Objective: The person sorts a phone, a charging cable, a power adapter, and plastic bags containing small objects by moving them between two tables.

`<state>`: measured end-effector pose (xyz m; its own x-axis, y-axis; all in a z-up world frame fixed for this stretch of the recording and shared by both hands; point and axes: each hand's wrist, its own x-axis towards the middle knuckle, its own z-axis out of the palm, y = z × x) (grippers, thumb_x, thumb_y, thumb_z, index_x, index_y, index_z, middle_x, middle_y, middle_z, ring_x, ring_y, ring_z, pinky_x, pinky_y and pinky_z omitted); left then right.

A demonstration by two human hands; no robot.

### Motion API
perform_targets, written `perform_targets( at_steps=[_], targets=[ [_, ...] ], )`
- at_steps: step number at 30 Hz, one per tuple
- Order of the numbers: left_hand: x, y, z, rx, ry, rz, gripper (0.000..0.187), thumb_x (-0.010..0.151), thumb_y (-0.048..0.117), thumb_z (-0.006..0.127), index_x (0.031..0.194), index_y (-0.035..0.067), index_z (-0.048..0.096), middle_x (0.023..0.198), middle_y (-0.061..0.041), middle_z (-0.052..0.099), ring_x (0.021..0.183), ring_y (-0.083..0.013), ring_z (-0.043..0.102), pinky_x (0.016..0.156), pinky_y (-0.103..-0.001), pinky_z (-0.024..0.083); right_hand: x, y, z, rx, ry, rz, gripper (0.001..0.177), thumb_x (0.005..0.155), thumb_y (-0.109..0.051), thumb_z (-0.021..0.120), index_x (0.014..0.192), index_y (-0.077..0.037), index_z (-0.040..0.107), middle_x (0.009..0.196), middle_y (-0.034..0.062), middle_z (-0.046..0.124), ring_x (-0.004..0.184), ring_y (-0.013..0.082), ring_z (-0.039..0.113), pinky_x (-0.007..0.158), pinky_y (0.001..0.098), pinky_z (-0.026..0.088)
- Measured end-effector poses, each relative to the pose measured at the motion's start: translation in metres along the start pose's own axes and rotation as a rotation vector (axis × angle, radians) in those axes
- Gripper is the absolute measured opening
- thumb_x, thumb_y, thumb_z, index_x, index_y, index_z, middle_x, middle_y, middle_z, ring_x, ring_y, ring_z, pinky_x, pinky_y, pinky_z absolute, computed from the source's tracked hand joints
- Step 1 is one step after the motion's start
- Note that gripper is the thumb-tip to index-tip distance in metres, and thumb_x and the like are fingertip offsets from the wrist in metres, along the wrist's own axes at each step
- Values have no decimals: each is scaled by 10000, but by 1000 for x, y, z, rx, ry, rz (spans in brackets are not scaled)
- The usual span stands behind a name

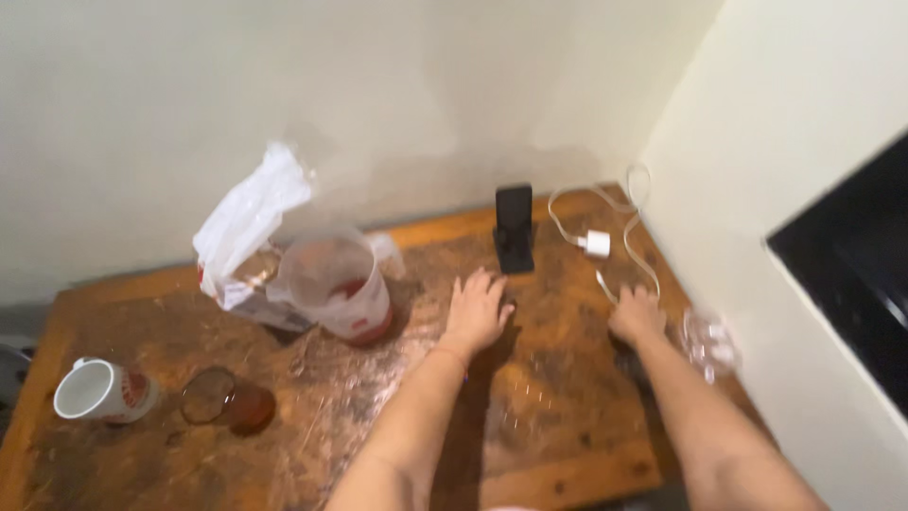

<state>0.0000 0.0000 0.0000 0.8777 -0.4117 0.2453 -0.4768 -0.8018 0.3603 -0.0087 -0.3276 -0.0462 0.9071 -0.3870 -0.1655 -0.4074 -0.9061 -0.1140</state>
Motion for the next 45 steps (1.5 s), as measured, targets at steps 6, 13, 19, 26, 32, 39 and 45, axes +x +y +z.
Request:
perform_targets(
  at_steps=[6,13,19,26,32,39,45],
  targets=[
    [40,25,15,-53,10,-65,572,902,337,707,1405,119,547,1462,-117,491,1446,-317,363,1157,-618,275,34,17,16,-119,107,-137,438,863,-191,645,1300,-164,628,1366,113,540,1299,329,494,1013,498,483],
    [63,58,44,-52,-41,-16,577,895,320,726,1410,131,544,1479,-108,483,1456,-318,364,1152,-606,304,55,26,23,-114,152,-326,268,867,-189,625,1113,-115,697,1274,111,604,1222,326,547,992,536,471],
    [84,80,57,-63,-18,115,713,768,257,773,1423,121,526,1513,-96,464,1476,-303,344,1155,-601,292,53,-5,-16,147,49,-480,209,986,-253,571,1099,-109,671,956,202,716,926,426,672,831,563,504],
    [102,83,69,-282,-21,-43,252,1051,315,584,1116,85,662,1113,-150,713,1098,-368,650,998,-537,462,57,-38,-76,555,18,-813,96,913,-113,627,960,-52,683,851,137,718,748,261,681,703,394,535],
    [109,44,92,-826,336,-339,328,1064,313,515,935,55,670,845,-127,713,807,-285,688,765,-401,537,63,-72,-80,645,1,-757,192,984,-214,651,1069,-66,739,796,98,718,665,160,610,652,330,493],
    [99,-24,81,-1581,671,-826,375,1094,421,458,892,130,579,639,51,439,509,-89,372,467,-283,311,42,-100,-76,724,21,-763,215,980,-181,625,1128,-74,738,788,87,730,634,149,578,612,326,470],
    [80,-7,57,-1776,398,-750,488,1073,515,460,857,106,618,563,47,318,466,-93,326,445,-258,296,31,-117,-72,738,2,-740,213,1011,-197,634,1116,-76,774,776,134,735,656,181,602,643,320,482]
  ],
)
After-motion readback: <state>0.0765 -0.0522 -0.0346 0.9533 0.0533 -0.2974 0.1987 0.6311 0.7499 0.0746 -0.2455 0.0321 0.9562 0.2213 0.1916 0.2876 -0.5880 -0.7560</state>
